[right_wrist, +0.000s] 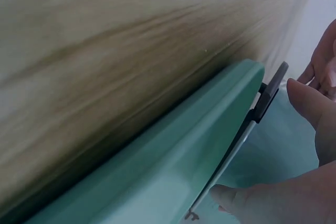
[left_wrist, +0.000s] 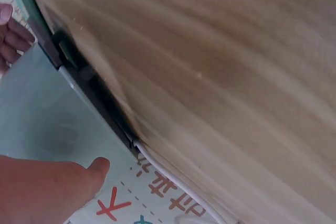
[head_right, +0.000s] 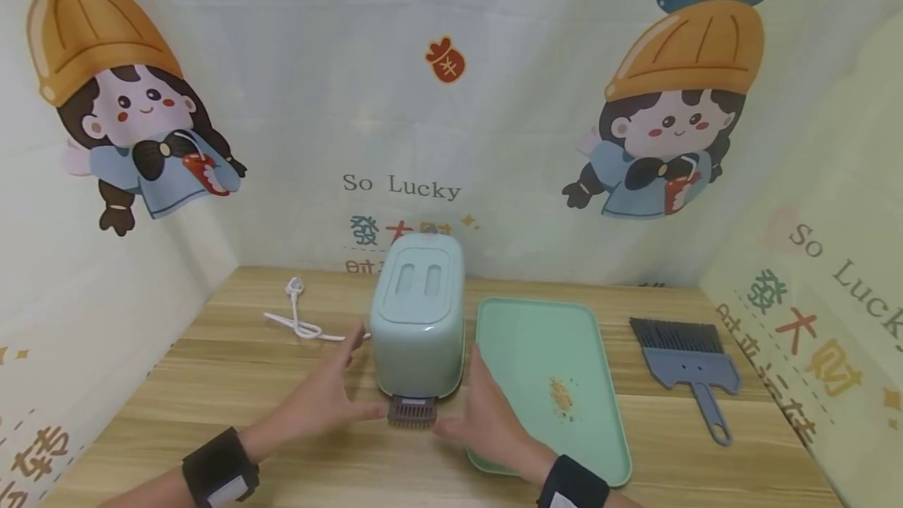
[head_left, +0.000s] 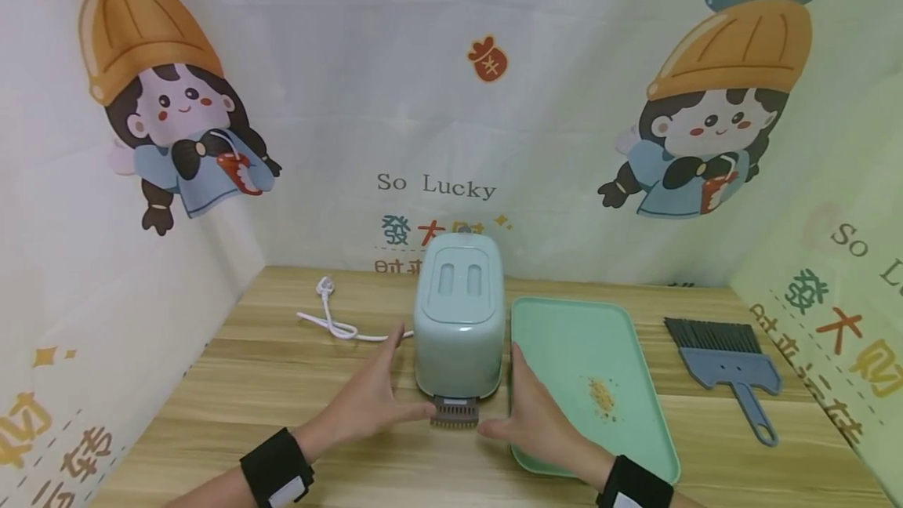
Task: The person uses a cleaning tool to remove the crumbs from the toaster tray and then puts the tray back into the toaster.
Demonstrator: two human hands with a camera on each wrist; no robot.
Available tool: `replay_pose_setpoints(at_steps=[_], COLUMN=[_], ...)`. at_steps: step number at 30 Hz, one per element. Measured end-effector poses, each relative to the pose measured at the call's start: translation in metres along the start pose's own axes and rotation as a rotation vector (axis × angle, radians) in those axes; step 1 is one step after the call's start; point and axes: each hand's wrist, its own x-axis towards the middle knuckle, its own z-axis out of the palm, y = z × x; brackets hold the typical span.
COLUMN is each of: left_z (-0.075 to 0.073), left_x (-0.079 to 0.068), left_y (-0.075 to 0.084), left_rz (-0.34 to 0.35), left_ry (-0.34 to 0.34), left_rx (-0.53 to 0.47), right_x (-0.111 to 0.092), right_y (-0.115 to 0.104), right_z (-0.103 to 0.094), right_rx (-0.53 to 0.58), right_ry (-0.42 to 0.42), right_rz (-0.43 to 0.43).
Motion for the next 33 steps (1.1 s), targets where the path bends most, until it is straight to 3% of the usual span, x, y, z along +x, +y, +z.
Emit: replay_pose_setpoints(at_steps=[9,12,20,33], left_z=[0.023,0.027,0.032,0.033], left_x=[0.003,0.002,-0.001,-0.001], left_y=[0.000,0.002,0.006,0.003], left_rz=[0.180,0.203,0.212,0.127], left_ry=[0.028,0.042,0.084,0.125], left_rx=[-0.092,-0.119,-0.131,-0.039], right_x=[0.005,0.005,0.004,0.009], right_y=[-0.002,-0.003,-0.002,-0.001], right_z=[0.016,0.018,0.019,0.019], right_rx=[0.018,-0.010,-0.058,-0.111], right_ry=[0.037,0.042,0.061,0.134], right_rz=[-0.065,-0.056,-0.053,-0.067])
